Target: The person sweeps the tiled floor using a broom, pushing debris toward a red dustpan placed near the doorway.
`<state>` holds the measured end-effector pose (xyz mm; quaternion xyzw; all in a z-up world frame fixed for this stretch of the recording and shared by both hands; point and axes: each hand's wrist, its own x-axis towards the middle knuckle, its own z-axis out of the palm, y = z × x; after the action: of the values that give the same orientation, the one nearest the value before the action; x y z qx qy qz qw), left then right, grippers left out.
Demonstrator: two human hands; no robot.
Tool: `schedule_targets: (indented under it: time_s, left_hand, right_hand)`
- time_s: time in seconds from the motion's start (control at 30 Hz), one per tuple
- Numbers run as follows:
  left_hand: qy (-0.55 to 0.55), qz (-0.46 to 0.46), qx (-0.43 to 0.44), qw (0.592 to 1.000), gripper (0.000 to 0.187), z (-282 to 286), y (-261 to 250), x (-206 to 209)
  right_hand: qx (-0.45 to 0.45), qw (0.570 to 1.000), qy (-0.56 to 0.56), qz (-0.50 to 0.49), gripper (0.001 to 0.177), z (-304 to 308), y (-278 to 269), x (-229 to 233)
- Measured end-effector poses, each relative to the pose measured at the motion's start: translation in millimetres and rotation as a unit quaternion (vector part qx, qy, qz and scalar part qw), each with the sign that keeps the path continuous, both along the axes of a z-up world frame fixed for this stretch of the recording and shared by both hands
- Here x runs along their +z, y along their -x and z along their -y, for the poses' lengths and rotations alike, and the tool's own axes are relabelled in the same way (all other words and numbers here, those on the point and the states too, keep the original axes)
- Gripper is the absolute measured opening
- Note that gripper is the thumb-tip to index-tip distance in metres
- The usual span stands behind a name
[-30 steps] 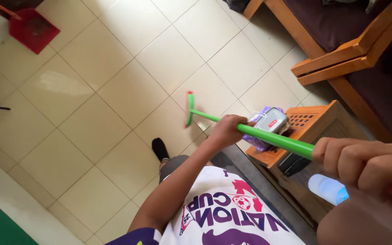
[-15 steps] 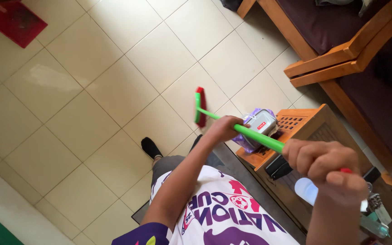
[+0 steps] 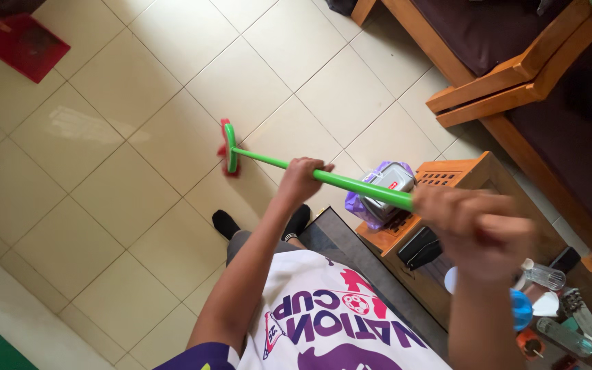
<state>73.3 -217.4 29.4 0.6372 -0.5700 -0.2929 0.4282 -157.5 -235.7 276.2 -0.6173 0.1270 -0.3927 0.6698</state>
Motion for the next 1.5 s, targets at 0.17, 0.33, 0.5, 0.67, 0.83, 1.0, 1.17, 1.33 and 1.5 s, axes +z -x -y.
schedule_targets:
  time_s: [0.17,0.33,0.5,0.67,0.83,1.0,1.17,1.33,1.5]
  left_hand:
    - [-0.031,-0.089,-0.028,0.995,0.031,7.0,55.2,61.8]
    - [0.068,-0.116,-0.111,0.985,0.029,28.3,111.2,90.1]
    - [0.081,-0.143,-0.181,0.97,0.042,74.8,150.3,67.3]
    - [0.043,-0.147,-0.186,0.97,0.041,118.8,163.5,17.0]
    - [-0.002,-0.04,-0.165,0.986,0.038,123.4,141.2,-11.1]
    - [-0.001,-0.013,-0.126,0.992,0.032,107.7,92.2,-15.6]
    - [-0.015,0.014,-0.043,0.999,0.035,82.2,18.3,-30.8]
    - [-0.014,0.062,0.059,0.996,0.035,59.9,-56.6,-70.6]
    - [0.085,0.065,0.166,0.98,0.04,45.9,-106.8,-58.4]
  right_hand:
    - [0.014,0.996,0.083,-0.025,0.045,16.7,81.4,43.6]
    - [0.041,0.974,0.199,-0.1,0.042,19.6,125.8,68.6]
    - [0.046,0.957,0.201,-0.202,0.018,7.4,50.5,115.3]
    - [0.014,0.971,0.163,-0.176,0.017,22.2,8.9,68.2]
    - [0.041,0.991,0.105,-0.076,0.029,60.3,49.3,38.0]
    - [0.037,0.998,0.048,-0.008,0.036,75.2,66.9,15.0]
    - [0.007,0.999,0.024,0.048,0.038,89.1,25.3,-41.1]
    - [-0.006,0.999,-0.041,0.003,0.035,62.7,-55.2,-58.5]
    - [-0.029,0.998,-0.049,-0.032,0.034,38.7,-117.5,-26.0]
